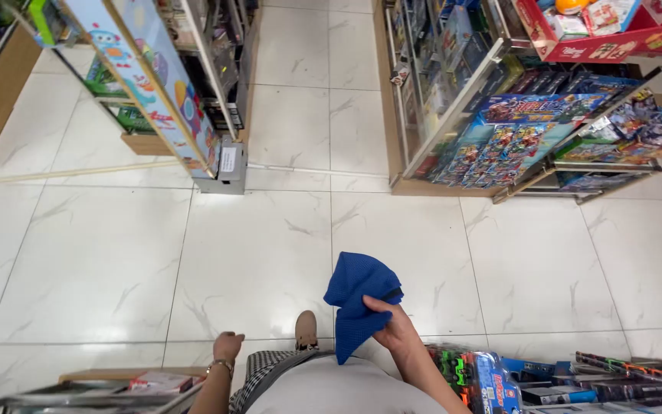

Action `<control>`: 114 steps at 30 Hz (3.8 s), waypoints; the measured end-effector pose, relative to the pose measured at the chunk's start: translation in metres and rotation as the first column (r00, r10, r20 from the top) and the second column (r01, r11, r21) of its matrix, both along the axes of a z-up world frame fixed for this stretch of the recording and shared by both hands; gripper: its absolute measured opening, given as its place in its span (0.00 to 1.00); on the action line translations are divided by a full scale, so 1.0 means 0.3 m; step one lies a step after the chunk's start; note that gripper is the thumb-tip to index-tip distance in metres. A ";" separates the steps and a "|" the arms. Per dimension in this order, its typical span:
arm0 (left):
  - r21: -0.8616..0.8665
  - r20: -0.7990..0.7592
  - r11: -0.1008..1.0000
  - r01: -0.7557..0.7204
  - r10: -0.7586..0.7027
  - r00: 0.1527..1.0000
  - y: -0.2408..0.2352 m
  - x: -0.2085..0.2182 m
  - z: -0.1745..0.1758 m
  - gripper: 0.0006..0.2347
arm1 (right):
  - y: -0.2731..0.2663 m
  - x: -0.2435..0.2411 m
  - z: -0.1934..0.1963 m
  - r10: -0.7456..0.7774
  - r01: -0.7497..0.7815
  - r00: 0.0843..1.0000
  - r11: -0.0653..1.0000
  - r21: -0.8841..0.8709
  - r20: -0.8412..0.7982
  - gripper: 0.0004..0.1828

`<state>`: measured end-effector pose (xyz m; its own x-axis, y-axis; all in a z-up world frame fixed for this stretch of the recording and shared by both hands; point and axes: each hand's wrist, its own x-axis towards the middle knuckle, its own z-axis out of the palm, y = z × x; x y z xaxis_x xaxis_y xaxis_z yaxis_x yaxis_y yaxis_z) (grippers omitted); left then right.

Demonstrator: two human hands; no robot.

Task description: Cleaning and wiping down various toy boxes and play sets with a blue cloth on store shelves.

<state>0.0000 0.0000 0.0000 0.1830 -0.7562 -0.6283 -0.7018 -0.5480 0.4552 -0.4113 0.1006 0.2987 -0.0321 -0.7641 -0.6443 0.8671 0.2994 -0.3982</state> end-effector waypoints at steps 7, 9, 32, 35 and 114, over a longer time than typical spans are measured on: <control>-0.093 -0.242 0.994 0.066 -0.087 0.966 -0.492 -0.395 0.230 0.24 | -0.116 -0.103 0.033 -0.229 0.230 0.971 0.973 -0.007 0.069 0.21; -0.115 -0.331 0.976 0.183 -0.212 0.920 -0.549 -0.560 0.313 0.22 | -0.138 -0.135 0.061 -0.310 0.311 0.951 0.950 0.026 -0.012 0.22; -0.146 -0.946 0.779 0.610 -0.290 0.143 -1.241 -2.454 1.176 0.13 | -0.612 -1.299 0.083 -0.680 0.660 0.708 0.733 -0.166 -0.189 0.24; -0.100 -0.979 0.784 0.613 -0.189 0.082 -1.343 -2.649 1.254 0.12 | -0.621 -1.380 0.084 -0.705 0.695 0.676 0.707 -0.134 -0.213 0.24; -0.332 -0.616 0.450 0.829 -0.769 0.171 -2.140 -3.048 1.656 0.13 | -2.070 -2.225 0.768 0.214 0.225 -0.689 0.971 0.076 -0.692 0.51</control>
<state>-0.9145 -0.6420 0.4969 -0.9302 -0.1960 -0.3103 -0.3316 0.0864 0.9394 -1.0787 -0.5205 0.5292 -0.5937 -0.6823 0.4266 -0.8044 0.5177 -0.2914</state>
